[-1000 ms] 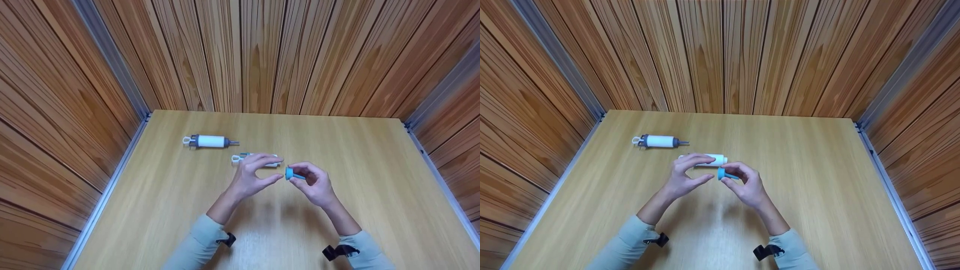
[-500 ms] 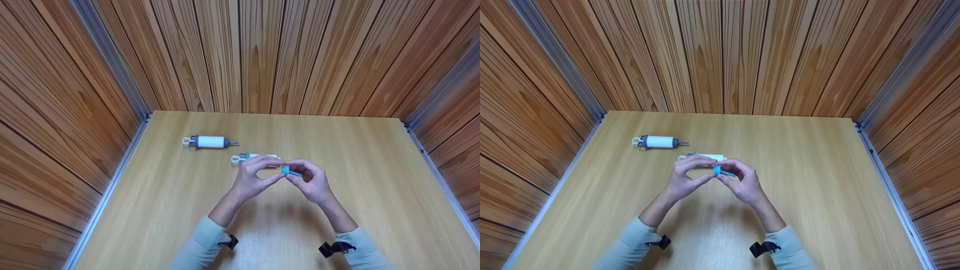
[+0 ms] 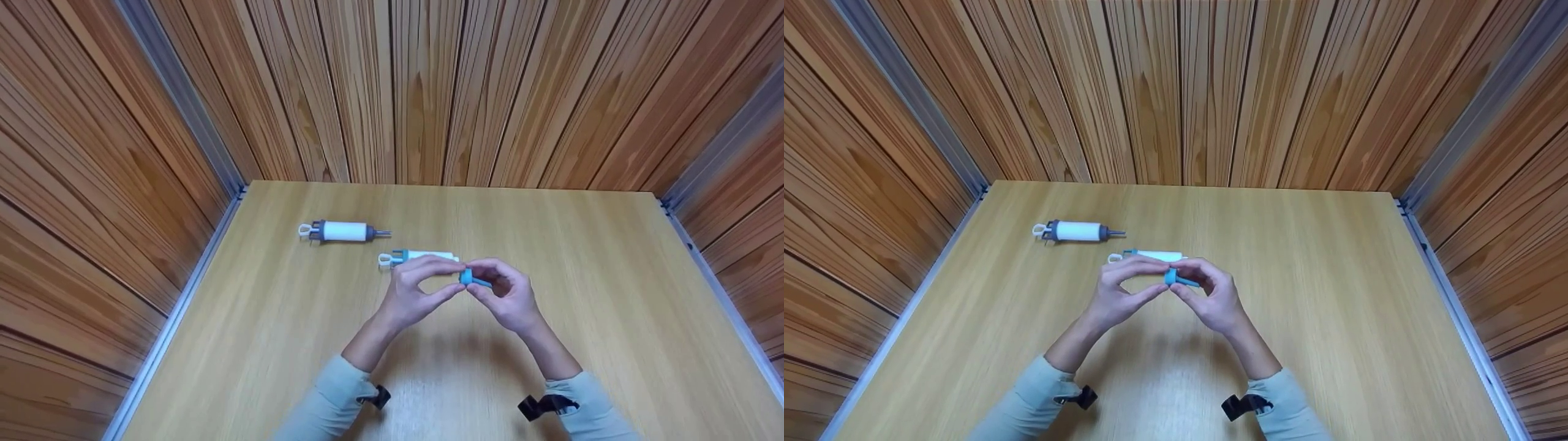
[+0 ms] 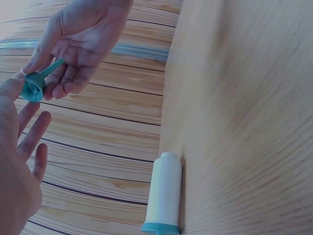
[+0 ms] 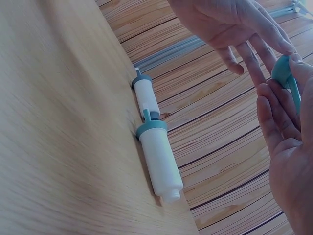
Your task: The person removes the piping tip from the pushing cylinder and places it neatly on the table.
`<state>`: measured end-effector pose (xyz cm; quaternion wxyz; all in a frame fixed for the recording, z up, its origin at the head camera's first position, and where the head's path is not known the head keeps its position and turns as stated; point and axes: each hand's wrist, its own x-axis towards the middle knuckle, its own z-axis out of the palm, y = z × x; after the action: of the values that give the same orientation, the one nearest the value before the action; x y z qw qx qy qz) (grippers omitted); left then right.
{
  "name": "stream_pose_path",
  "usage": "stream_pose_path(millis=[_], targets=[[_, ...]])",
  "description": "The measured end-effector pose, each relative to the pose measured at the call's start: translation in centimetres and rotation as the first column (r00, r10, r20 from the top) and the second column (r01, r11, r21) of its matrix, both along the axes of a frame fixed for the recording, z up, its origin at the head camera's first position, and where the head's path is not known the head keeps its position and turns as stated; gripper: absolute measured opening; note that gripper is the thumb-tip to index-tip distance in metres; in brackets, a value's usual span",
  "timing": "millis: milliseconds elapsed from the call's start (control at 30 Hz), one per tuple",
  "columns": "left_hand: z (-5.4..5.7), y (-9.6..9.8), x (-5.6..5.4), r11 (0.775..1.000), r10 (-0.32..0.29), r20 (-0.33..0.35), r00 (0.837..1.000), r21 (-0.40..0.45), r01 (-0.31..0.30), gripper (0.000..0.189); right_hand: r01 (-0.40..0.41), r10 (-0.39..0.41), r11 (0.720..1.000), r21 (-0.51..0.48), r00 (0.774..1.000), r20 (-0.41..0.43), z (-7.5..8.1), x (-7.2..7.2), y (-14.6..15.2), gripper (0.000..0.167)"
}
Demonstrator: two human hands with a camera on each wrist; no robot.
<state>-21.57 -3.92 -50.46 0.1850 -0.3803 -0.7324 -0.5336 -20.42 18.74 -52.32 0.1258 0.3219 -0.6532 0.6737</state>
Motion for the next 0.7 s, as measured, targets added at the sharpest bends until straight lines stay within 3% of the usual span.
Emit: stream_pose_path(millis=[700], targets=[[0.23,-0.05,0.16,1.0,-0.005,-0.006,1.0,0.006,0.005,0.03,-0.041,0.041,0.999,-0.031,0.999,-0.01,-0.34,-0.08,0.23,0.043]])
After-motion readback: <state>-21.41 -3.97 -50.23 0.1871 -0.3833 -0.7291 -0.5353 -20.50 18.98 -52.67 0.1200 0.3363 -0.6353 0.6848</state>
